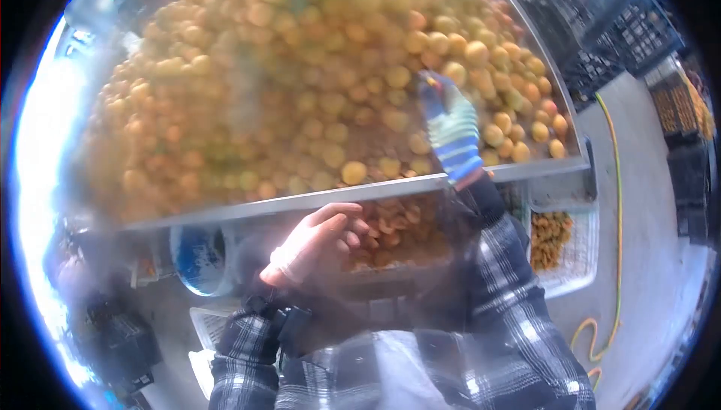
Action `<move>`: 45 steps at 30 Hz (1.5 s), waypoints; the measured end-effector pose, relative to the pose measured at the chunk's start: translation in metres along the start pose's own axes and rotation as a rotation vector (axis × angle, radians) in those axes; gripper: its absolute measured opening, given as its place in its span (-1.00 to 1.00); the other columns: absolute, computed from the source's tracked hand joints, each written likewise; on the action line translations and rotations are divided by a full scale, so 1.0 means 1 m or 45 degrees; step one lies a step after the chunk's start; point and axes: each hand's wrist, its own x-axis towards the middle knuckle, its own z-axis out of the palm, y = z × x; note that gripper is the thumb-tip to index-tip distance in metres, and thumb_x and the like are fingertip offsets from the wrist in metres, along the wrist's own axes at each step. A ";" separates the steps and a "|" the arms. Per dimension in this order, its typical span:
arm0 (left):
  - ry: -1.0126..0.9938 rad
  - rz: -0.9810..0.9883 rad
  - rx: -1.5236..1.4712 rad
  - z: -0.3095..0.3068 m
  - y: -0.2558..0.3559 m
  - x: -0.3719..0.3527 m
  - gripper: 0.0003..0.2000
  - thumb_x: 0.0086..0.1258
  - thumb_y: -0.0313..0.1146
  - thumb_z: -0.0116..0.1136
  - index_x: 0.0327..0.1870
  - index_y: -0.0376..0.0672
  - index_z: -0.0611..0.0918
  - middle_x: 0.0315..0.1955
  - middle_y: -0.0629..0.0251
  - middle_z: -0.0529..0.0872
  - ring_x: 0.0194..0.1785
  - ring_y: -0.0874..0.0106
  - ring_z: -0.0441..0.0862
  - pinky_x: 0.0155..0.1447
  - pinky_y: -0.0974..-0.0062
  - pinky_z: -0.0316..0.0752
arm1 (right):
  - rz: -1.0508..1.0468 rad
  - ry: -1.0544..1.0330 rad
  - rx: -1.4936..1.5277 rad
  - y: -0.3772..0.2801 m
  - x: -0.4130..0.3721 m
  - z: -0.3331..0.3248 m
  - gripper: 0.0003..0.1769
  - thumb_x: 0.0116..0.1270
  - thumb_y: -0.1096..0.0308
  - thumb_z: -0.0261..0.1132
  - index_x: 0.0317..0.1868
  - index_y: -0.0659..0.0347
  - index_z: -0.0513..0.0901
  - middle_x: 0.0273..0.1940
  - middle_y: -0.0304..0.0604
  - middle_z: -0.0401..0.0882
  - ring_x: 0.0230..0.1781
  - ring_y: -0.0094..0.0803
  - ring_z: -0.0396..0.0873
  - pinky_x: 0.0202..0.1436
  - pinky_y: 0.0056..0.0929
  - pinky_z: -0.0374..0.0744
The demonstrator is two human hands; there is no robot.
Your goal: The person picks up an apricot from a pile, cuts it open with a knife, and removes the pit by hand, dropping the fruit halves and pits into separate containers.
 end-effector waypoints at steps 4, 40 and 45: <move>0.518 0.217 0.657 -0.041 0.047 0.013 -0.77 0.44 -0.36 0.07 0.00 -0.25 0.61 -0.38 0.39 0.66 -0.34 0.60 0.56 -0.22 0.65 0.47 | 0.083 -0.063 -0.107 -0.008 -0.002 -0.003 -0.61 0.44 0.12 0.27 -0.11 0.37 0.60 -0.48 -0.32 0.51 -0.41 -0.67 0.33 -0.31 -0.58 0.47; 0.343 0.712 0.253 -0.007 0.018 0.115 -0.58 0.53 -0.15 0.00 0.24 -0.24 0.41 0.05 0.17 0.56 0.14 0.35 0.53 0.26 0.45 0.43 | 0.167 -0.581 -0.006 -0.018 -0.049 0.032 -0.75 0.47 0.21 0.15 -0.19 0.26 0.54 -0.50 0.13 0.56 -0.44 0.14 0.56 -0.43 -0.08 0.45; 0.193 0.563 -0.560 0.007 0.023 0.116 -0.60 0.54 -0.05 -0.02 0.18 -0.18 0.44 0.00 0.25 0.58 0.07 0.35 0.59 0.15 0.41 0.52 | 0.138 -0.520 -0.087 -0.009 -0.051 0.036 -0.70 0.49 0.17 0.11 -0.19 0.28 0.54 -0.46 0.18 0.58 -0.38 0.18 0.58 -0.38 -0.03 0.48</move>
